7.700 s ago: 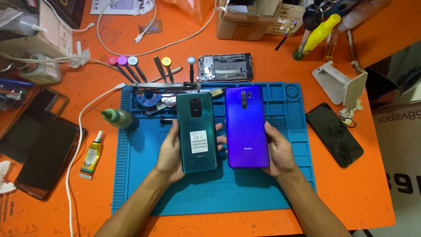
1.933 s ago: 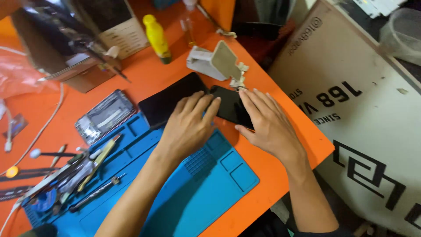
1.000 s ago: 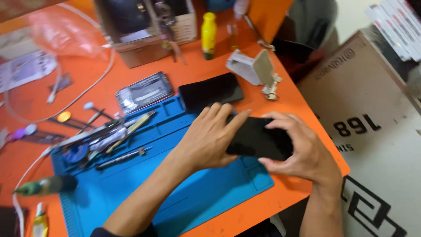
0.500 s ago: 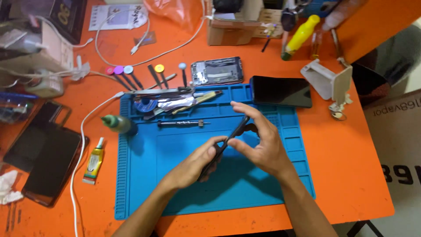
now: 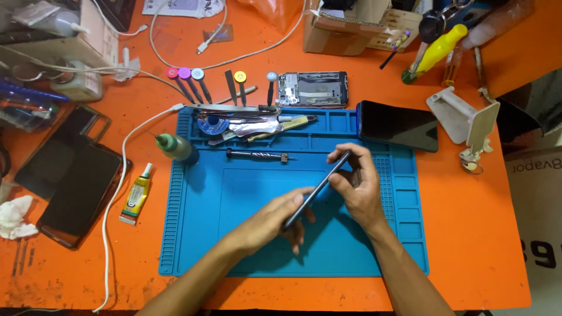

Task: Disassembling a mobile phone by prying off the back cover and inspecting internal parts

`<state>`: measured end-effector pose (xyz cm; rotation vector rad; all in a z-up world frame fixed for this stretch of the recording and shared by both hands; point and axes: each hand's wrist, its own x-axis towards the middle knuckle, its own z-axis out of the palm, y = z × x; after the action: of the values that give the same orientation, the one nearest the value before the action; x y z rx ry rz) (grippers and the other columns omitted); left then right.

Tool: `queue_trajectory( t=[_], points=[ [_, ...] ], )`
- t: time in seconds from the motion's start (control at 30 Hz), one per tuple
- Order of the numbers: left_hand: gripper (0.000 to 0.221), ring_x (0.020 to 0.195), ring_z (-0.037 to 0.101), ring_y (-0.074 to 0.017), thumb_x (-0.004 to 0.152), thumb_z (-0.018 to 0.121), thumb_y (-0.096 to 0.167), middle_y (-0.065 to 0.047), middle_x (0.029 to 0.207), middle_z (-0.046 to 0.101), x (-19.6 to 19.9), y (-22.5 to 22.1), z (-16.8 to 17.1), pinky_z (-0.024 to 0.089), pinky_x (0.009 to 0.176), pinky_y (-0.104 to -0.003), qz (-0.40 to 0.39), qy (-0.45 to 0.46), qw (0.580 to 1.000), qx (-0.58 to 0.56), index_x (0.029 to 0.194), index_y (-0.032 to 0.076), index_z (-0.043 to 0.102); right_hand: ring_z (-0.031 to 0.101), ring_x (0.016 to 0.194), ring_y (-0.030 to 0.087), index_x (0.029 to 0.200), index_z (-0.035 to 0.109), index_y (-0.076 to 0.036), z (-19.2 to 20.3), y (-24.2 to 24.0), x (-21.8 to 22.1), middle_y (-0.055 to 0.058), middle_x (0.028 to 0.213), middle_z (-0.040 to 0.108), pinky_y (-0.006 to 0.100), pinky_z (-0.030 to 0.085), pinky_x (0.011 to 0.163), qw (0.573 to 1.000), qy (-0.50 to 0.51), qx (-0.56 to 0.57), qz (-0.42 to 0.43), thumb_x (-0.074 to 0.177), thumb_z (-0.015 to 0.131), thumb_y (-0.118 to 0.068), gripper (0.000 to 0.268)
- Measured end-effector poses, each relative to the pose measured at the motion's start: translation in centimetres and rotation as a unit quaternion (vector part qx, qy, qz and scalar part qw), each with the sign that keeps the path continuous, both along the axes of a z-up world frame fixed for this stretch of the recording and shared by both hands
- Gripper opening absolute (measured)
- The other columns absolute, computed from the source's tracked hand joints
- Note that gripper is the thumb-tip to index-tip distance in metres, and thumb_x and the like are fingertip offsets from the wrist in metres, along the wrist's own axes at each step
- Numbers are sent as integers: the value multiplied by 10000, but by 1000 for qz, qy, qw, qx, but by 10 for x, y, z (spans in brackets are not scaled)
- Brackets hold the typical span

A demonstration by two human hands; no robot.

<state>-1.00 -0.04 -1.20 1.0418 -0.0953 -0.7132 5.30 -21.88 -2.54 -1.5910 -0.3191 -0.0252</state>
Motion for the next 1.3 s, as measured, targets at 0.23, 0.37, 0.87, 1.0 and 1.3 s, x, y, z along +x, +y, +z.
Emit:
queue_trajectory(
  t=[0.23,0.37,0.87,1.0,1.3],
  points=[
    [860,859,698,-333,990,630,463,-348,1294,519,14,-8,9,639,615,-421,-55,-26,997,49,1608,-29,290,609,1155,236,1394,511,-33,10,8,-5,144,1199,619,331,609,848,1000,-15,-20,-10,885,774,-320,641],
    [883,859,696,-282,901,735,370,-285,1313,556,28,-16,-3,576,558,-329,-36,-86,995,21,1614,25,344,577,1220,227,1415,501,-34,18,-5,1,129,1307,578,323,586,872,995,-47,-51,-70,891,762,-351,666],
    [496,1224,647,-334,684,729,5,-111,1246,707,36,19,6,462,1073,-469,126,-368,915,107,1167,103,776,757,826,451,1286,538,43,20,-8,2,390,1058,690,500,650,507,921,239,285,116,864,536,-727,878],
    [400,1143,655,-316,617,684,-47,-8,1048,774,38,20,11,455,1084,-442,132,-493,847,147,922,168,826,745,720,357,972,709,59,32,-8,1,268,879,763,429,616,577,927,303,170,142,949,504,-388,492],
    [451,1225,612,-350,710,627,-63,-77,1243,676,46,27,14,479,1069,-487,279,-518,747,310,1112,116,726,743,824,278,1493,405,28,27,1,-5,202,944,678,381,685,675,919,272,254,126,804,654,22,733]
  ],
)
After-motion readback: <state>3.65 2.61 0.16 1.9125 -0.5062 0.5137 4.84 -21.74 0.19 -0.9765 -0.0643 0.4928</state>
